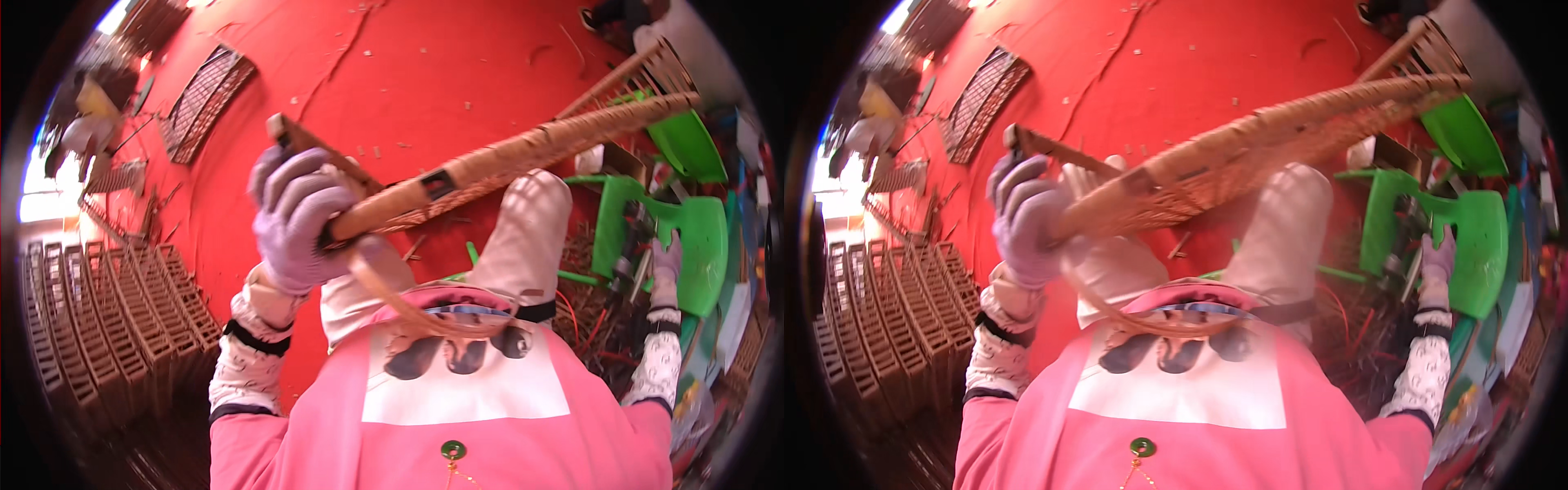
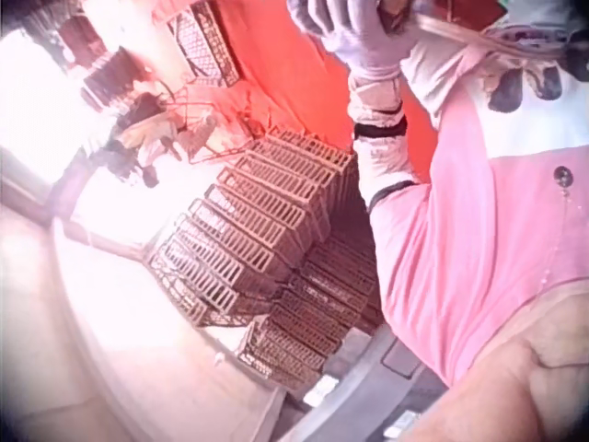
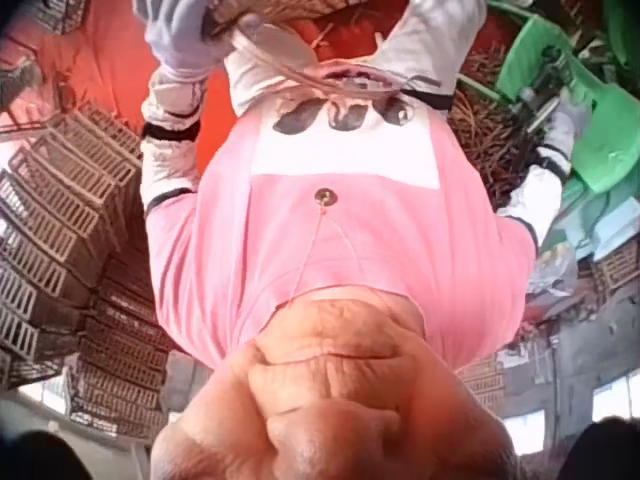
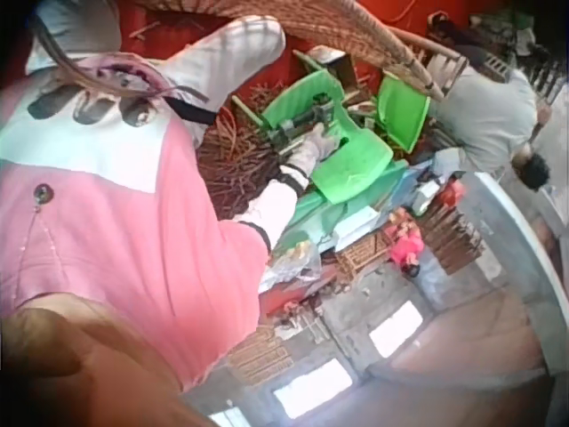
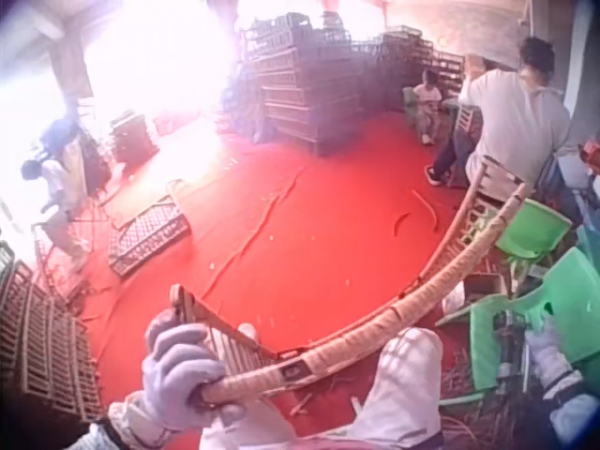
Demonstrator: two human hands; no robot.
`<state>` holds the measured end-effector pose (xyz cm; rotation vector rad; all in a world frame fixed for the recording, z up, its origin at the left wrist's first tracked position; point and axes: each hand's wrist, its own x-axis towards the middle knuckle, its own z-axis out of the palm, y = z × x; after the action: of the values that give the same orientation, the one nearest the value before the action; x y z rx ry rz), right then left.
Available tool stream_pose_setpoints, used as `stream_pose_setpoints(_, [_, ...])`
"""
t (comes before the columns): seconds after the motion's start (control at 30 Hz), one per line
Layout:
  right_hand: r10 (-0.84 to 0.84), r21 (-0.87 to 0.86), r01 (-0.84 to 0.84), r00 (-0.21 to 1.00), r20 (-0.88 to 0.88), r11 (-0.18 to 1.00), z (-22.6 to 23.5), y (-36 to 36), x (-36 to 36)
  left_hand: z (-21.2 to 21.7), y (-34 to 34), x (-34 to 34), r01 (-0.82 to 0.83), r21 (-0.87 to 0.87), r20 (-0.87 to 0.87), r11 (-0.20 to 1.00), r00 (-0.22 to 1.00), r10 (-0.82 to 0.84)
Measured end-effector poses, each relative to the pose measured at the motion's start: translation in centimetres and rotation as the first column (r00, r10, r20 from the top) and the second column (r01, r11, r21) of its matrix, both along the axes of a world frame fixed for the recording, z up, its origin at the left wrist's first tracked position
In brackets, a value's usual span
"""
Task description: The person is weaving rattan or similar material around the frame of a piece of furniture, likely a chair or stool, using a staple gun and scissors.
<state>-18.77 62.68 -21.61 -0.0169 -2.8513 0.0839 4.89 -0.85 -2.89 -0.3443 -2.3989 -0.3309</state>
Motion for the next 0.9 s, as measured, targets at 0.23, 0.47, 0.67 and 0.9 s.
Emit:
stream_pose_setpoints(0.23, [0.795,-0.382,-0.764,0.596,-0.112,0.519,14.4,-31.7,10.9,-1.4,-0.5,1.2,-0.032,0.007,-0.042,0.999,0.999,0.032])
stream_pose_setpoints(0.47, [0.867,-0.186,-0.887,-0.336,-0.368,-0.423,20.0,-45.2,16.4,-3.2,-1.2,0.6,-0.031,0.097,-0.170,0.995,0.984,0.048])
stream_pose_setpoints(0.67, [0.955,-0.970,-0.234,0.263,-0.136,-0.073,20.7,-48.8,16.5,-2.1,-2.5,0.9,0.120,0.110,-0.120,0.987,0.987,-0.106])
stream_pose_setpoints(0.9, [0.941,-0.761,0.557,0.243,-0.233,-0.333,23.6,-53.0,19.4,-4.9,-1.2,-0.7,-0.003,0.266,-0.349,0.964,0.932,0.099])
